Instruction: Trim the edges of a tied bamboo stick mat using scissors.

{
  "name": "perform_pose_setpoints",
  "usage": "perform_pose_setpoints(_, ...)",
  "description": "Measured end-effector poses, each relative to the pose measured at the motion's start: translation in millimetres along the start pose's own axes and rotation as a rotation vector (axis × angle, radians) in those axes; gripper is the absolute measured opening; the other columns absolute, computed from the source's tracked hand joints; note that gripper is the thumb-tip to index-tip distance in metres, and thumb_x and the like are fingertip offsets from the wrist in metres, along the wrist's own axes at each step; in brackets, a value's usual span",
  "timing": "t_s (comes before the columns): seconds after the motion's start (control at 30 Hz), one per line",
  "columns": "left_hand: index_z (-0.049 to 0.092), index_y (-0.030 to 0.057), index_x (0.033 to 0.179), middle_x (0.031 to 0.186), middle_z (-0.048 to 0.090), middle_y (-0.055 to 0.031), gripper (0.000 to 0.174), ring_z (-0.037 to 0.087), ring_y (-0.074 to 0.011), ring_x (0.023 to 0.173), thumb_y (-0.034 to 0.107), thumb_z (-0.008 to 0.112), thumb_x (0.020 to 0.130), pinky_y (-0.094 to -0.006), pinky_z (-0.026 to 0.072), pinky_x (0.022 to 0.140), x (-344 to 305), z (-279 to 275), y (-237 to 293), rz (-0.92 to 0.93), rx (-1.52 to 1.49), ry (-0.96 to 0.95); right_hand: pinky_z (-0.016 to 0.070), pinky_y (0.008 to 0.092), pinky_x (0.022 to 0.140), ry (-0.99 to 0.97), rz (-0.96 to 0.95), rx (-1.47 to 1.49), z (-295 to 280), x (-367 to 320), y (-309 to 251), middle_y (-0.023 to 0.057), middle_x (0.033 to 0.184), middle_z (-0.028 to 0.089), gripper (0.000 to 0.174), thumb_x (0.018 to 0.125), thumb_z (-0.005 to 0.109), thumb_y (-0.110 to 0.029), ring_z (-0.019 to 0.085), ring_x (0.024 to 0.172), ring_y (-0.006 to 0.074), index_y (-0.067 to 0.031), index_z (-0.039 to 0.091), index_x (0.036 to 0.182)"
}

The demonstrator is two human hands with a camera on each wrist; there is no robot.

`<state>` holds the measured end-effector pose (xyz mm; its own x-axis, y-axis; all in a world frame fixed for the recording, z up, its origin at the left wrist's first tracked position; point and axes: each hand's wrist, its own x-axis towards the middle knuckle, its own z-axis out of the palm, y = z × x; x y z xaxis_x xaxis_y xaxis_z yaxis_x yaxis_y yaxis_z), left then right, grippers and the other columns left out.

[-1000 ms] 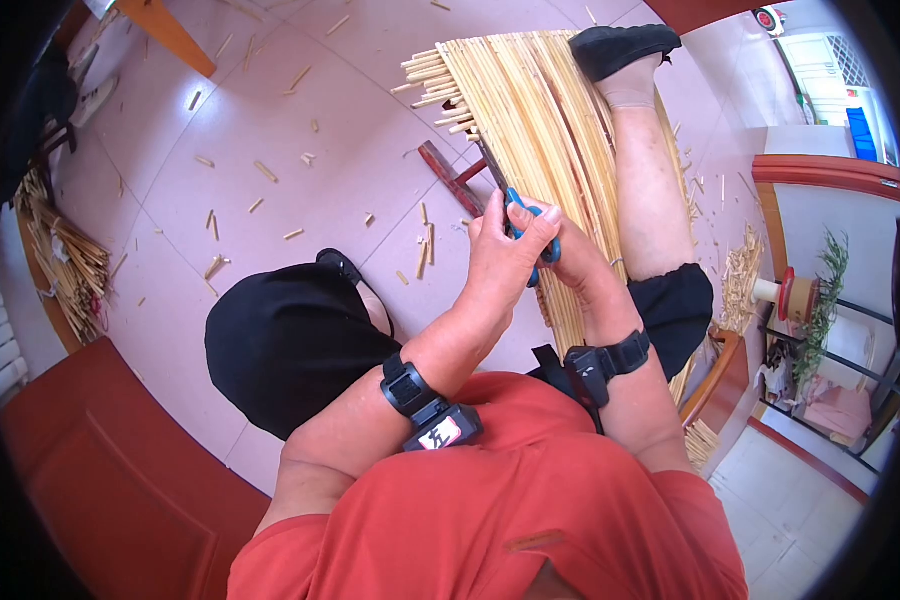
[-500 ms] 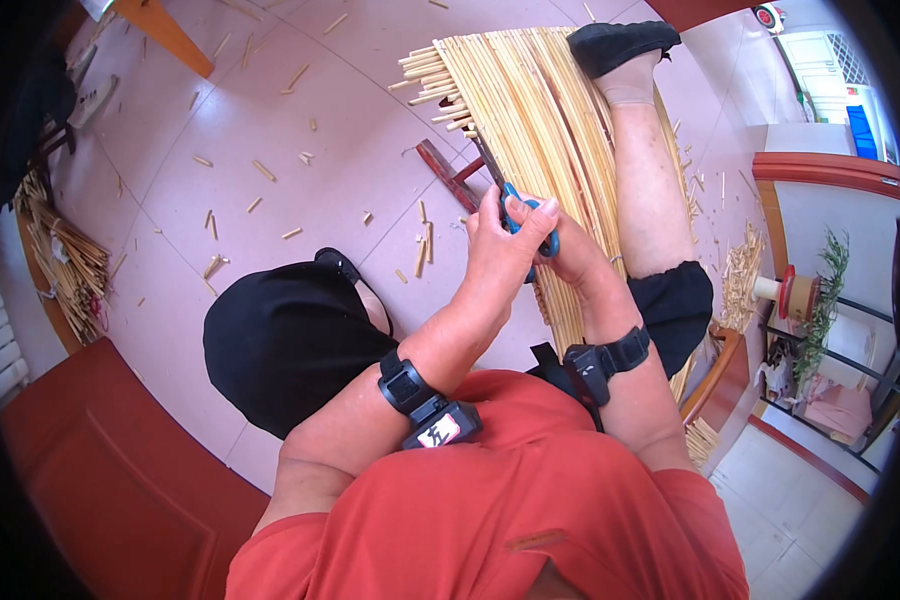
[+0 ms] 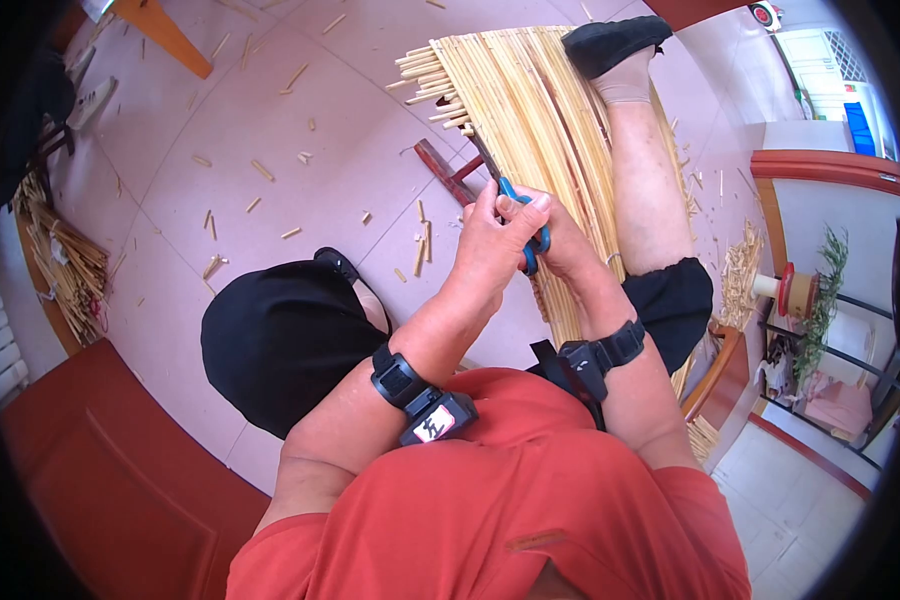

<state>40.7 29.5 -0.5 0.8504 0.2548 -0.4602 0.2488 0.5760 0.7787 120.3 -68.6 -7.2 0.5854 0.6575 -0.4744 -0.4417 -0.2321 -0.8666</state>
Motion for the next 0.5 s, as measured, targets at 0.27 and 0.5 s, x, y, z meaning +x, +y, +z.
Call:
perform_pose_setpoints(0.27, 0.027, -0.0047, 0.145, 0.072, 0.049, 0.0035, 0.084, 0.048, -0.0053, 0.055, 0.033, 0.071, 0.085, -0.0203, 0.0418, 0.049, -21, 2, -8, -0.019, -0.168, -0.018, 0.0382, 0.0179, 0.038, 0.046, -0.040, -0.232, 13, -24, -5, -0.0006, 0.064, 0.057, 0.027, 0.092, 0.063, -0.030, 0.050, 0.046, 0.0018, -0.0032, 0.061, 0.093)
perform_pose_setpoints(0.5, 0.013, -0.0072, 0.150, 0.084, 0.053, -0.0006, 0.099, 0.050, -0.0070, 0.071, 0.036, 0.073, 0.083, -0.0215, 0.0404, 0.057, -32, 7, -20, -0.063, -0.001, 0.030, 0.0378, 0.0190, 0.040, 0.000, 0.039, -0.158, 6, -32, 9, -0.0009, 0.067, 0.056, 0.033, 0.093, 0.064, -0.038, 0.050, 0.048, 0.0045, -0.0048, 0.059, 0.094)
